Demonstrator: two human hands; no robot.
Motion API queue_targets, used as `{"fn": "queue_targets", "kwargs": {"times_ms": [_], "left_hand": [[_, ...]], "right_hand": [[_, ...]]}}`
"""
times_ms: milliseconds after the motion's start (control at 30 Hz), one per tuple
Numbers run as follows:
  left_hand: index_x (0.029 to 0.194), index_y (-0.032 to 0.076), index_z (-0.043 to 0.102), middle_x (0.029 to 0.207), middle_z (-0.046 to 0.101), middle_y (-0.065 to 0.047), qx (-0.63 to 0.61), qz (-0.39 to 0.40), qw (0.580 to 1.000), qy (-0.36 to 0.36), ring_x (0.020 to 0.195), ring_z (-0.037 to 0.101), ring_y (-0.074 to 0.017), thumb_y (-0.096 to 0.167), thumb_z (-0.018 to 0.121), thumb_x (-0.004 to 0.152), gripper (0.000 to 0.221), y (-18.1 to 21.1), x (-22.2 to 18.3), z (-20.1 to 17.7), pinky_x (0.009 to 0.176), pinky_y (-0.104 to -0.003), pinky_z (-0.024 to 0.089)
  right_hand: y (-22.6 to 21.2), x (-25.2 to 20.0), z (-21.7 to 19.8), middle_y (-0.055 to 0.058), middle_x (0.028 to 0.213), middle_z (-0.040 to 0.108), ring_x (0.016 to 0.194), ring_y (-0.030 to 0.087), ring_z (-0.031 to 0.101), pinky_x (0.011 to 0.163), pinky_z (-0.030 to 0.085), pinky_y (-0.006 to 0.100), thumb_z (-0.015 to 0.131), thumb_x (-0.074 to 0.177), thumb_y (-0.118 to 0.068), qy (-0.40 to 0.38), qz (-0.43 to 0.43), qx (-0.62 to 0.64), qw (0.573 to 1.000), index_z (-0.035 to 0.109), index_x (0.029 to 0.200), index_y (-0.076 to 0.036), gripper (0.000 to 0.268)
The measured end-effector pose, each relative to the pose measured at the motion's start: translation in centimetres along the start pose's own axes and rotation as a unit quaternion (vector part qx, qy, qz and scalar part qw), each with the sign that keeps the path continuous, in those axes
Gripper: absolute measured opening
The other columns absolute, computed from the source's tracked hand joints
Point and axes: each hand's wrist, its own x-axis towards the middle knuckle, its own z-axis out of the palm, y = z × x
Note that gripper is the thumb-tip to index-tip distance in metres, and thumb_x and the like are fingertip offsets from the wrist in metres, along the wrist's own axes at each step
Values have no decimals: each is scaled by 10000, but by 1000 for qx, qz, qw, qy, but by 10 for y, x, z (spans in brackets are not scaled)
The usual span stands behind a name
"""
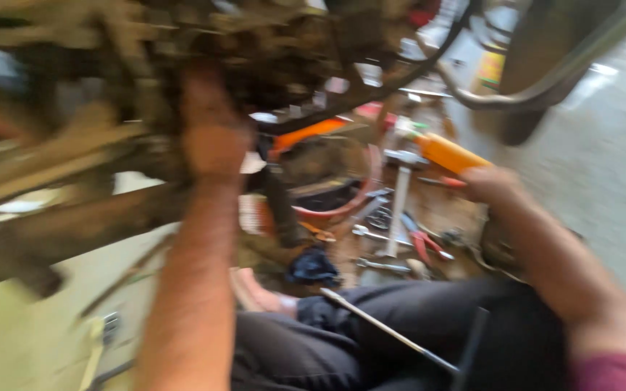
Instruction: Repairing and assembling components of a motorcycle engine using hand tools.
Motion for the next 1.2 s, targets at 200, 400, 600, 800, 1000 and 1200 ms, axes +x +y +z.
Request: {"fn": "queue_targets", "kwargs": {"times_ms": [200,400,600,800,1000,1200], "left_hand": [[1551,-101,335,1620,336,-280,38,-11,999,-7,1414,425,-475,178,710,927,780,25,11,-26,1145,-507,463],[1562,-21,287,1605,279,-212,-65,-83,994,-40,1314,510,-471,236,714,909,822,38,21,-52,993,-465,582],[1566,-30,253,1590,269,-212,-60,-87,992,-75,1328,492,-462,208,667,940,787,36,19,-47,965,-439,591],[1575,16,289,1595,286,-170,-66,-85,993,-55,1328,487,-443,332,677,931,816,36,22,-55,1018,-471,573],[1551,113,380,1615,258,-185,2,-38,997,-69,1334,503,-427,296,673,960,685,25,12,-20,998,-444,595],[1542,128,383,1563,309,-215,-35,-71,992,-100,1276,506,-455,263,702,871,756,30,18,-35,862,-419,611]], "right_hand": [[111,31,104,187,813,722,590,231,616,499,464,349,651,888,-207,-253,-101,160,949,725,1073,-31,266],[28,-125,20,475,1253,611,910,456,735,582,609,474,691,872,75,-226,-342,810,419,563,1311,218,479],[-195,-231,-191,343,1285,625,1217,463,636,974,521,556,666,818,-138,-206,-235,871,379,561,1435,50,654],[-299,-190,-242,329,1292,616,1211,448,628,983,541,513,547,715,-16,-256,-349,840,328,441,1482,-25,774],[-316,-175,-261,371,1224,644,1075,459,703,793,636,472,448,706,12,-231,-336,838,362,459,1415,-20,709],[-313,-167,-269,366,1188,667,1014,452,722,710,644,461,423,728,24,-207,-286,840,412,499,1352,-23,631]]}}
